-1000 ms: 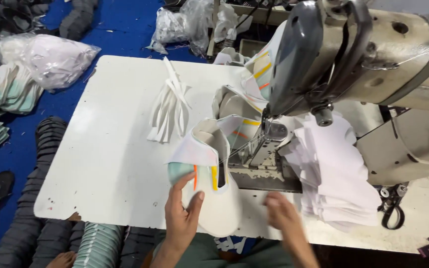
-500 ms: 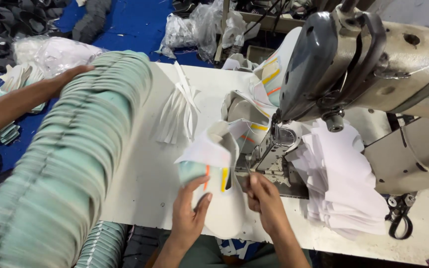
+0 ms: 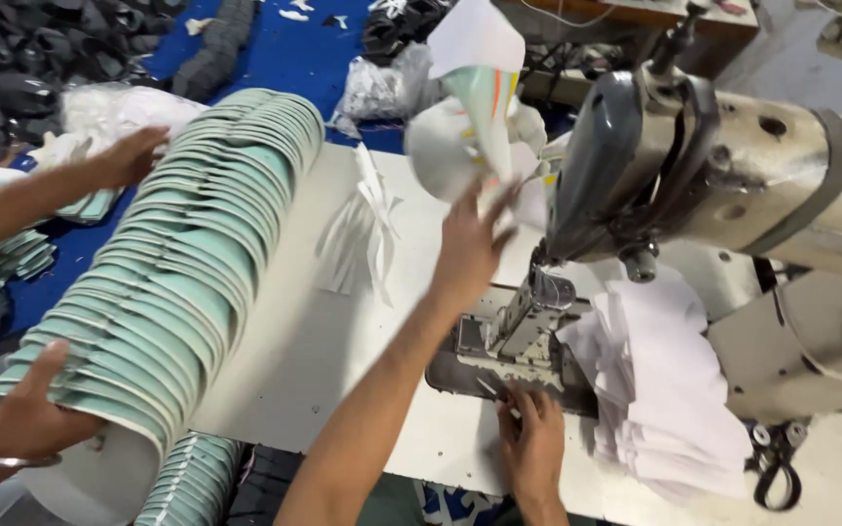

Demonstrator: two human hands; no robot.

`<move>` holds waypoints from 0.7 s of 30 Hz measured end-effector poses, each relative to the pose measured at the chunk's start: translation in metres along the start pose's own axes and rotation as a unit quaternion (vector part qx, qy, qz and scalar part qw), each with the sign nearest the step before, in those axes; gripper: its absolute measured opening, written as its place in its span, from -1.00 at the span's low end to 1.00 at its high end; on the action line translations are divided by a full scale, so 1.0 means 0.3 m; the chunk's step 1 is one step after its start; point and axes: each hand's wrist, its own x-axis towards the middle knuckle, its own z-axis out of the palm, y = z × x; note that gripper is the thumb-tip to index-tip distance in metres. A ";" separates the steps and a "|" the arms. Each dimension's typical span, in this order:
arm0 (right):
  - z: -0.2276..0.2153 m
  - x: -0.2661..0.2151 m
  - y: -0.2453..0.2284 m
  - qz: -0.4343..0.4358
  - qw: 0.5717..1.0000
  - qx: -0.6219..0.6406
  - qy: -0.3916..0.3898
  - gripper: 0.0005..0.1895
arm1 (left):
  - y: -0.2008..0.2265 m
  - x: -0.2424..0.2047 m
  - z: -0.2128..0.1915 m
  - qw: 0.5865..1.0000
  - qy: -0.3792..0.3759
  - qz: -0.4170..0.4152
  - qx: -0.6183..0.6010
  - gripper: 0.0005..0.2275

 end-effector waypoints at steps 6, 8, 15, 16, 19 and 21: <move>-0.017 0.015 -0.038 0.009 1.000 -0.011 -0.007 -0.70 | -0.238 -0.091 -0.130 0.965 -0.048 -0.053 0.251 -0.50; -0.019 0.023 -0.045 0.012 1.000 -0.010 -0.016 -0.73 | -0.333 -0.012 -0.199 0.887 -0.080 -0.136 0.435 -0.43; 0.013 0.013 -0.005 0.046 0.999 0.009 0.022 -0.80 | -0.658 -0.231 -0.302 0.878 -0.104 -0.111 0.453 -0.55; 0.008 0.014 -0.013 0.057 0.998 0.007 0.011 -0.80 | -0.625 -0.270 -0.321 0.879 -0.105 -0.108 0.453 -0.55; -0.004 0.014 -0.033 0.039 0.999 -0.005 -0.008 -0.81 | -0.568 -0.315 -0.361 0.888 -0.105 -0.091 0.439 -0.53; -0.003 -0.014 -0.009 0.002 1.000 -0.015 -0.019 -0.81 | -0.435 -0.352 -0.401 0.896 -0.096 -0.083 0.426 -0.52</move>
